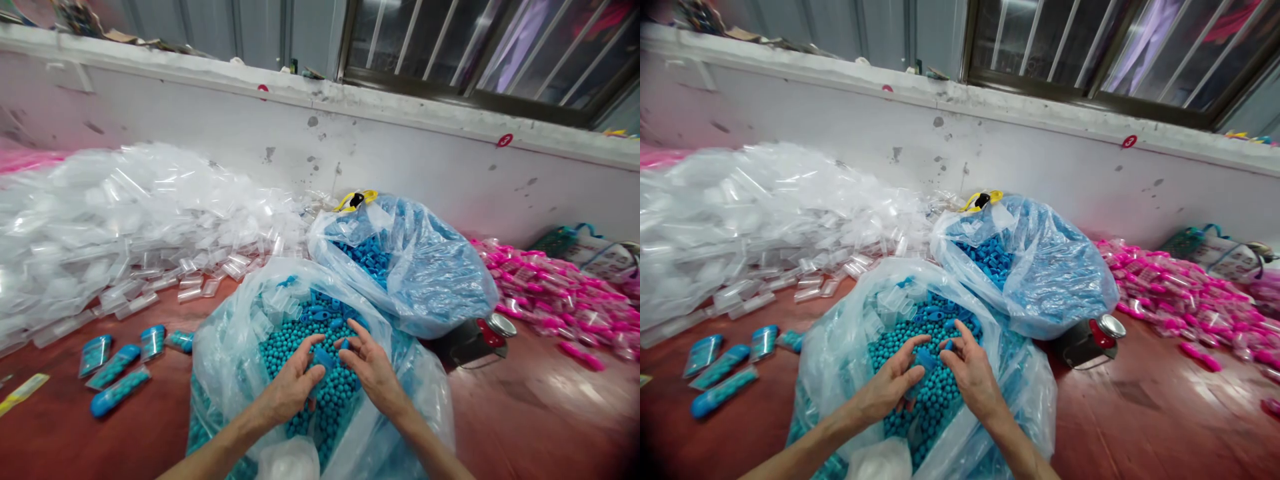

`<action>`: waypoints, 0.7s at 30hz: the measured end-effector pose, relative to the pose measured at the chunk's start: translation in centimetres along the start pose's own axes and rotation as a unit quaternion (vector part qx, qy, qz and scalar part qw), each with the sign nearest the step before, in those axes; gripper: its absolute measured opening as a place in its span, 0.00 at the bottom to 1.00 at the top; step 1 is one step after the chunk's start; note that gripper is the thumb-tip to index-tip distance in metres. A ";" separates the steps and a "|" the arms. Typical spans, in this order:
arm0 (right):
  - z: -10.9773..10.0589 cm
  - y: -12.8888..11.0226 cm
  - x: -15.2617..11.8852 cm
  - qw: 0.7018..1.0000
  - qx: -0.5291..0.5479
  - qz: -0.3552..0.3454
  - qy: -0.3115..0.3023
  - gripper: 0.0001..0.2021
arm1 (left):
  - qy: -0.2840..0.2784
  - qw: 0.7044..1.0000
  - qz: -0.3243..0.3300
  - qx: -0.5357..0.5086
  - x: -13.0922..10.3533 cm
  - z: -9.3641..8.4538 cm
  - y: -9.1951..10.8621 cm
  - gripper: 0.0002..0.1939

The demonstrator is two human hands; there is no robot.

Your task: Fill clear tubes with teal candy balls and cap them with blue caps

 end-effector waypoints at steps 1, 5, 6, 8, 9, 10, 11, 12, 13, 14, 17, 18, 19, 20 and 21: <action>0.2 -0.4 -0.1 1.000 -0.024 -0.005 -0.001 0.23 | -0.003 1.000 0.003 0.002 0.0 0.1 0.2 0.27; 2.0 -2.1 -1.4 0.988 -0.142 -0.044 -0.033 0.17 | 0.017 1.000 0.013 -0.014 0.1 0.2 0.8 0.27; 2.6 -2.1 -1.8 0.983 -0.173 -0.052 -0.041 0.19 | 0.026 0.999 0.016 -0.026 0.1 0.2 0.8 0.28; 3.6 -1.7 -2.4 0.970 -0.228 -0.066 -0.044 0.32 | 0.049 0.997 0.027 -0.044 0.2 0.1 1.0 0.27; 4.0 -1.4 -2.6 0.965 -0.250 -0.074 -0.037 0.40 | 0.063 0.996 0.035 -0.050 0.3 0.0 1.2 0.26; 4.2 -1.2 -2.7 0.960 -0.268 -0.082 -0.023 0.46 | 0.076 0.994 0.046 -0.056 0.3 -0.1 1.3 0.24; 4.4 -1.1 -2.8 0.956 -0.280 -0.090 -0.004 0.47 | 0.088 0.992 0.058 -0.065 0.3 -0.1 1.5 0.22; 4.4 -1.2 -2.8 0.953 -0.286 -0.095 0.015 0.46 | 0.096 0.990 0.068 -0.080 0.4 -0.1 1.7 0.21; 4.5 -1.4 -2.9 0.952 -0.288 -0.099 0.029 0.43 | 0.099 0.987 0.076 -0.100 0.4 0.0 1.8 0.20; 4.6 -1.7 -2.9 0.951 -0.290 -0.102 0.036 0.40 | 0.097 0.985 0.078 -0.122 0.4 0.3 1.8 0.21; 4.8 -2.8 -3.1 0.947 -0.299 -0.108 0.047 0.32 | 0.106 0.980 0.056 -0.161 0.3 0.7 1.5 0.20; 4.9 -3.0 -3.2 0.945 -0.302 -0.111 0.051 0.31 | 0.115 0.979 0.044 -0.165 0.3 0.7 1.4 0.19; 4.9 -3.1 -3.3 0.944 -0.304 -0.116 0.057 0.30 | 0.126 0.978 0.034 -0.164 0.2 0.7 1.3 0.18; 4.9 -3.1 -3.4 0.943 -0.303 -0.123 0.065 0.29 | 0.136 0.978 0.027 -0.157 0.1 0.7 1.3 0.17; 4.9 -3.0 -3.4 0.941 -0.301 -0.134 0.073 0.30 | 0.144 0.979 0.021 -0.146 0.1 0.6 1.2 0.15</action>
Point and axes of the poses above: each hand's wrist, its own x-axis towards the middle knuckle, its own z-axis out of the palm, y = z × x, the point moved 8 cm from there along x, towards the middle knuckle, and after that the axes turned 15 degrees about z, right-handed, at the moved point
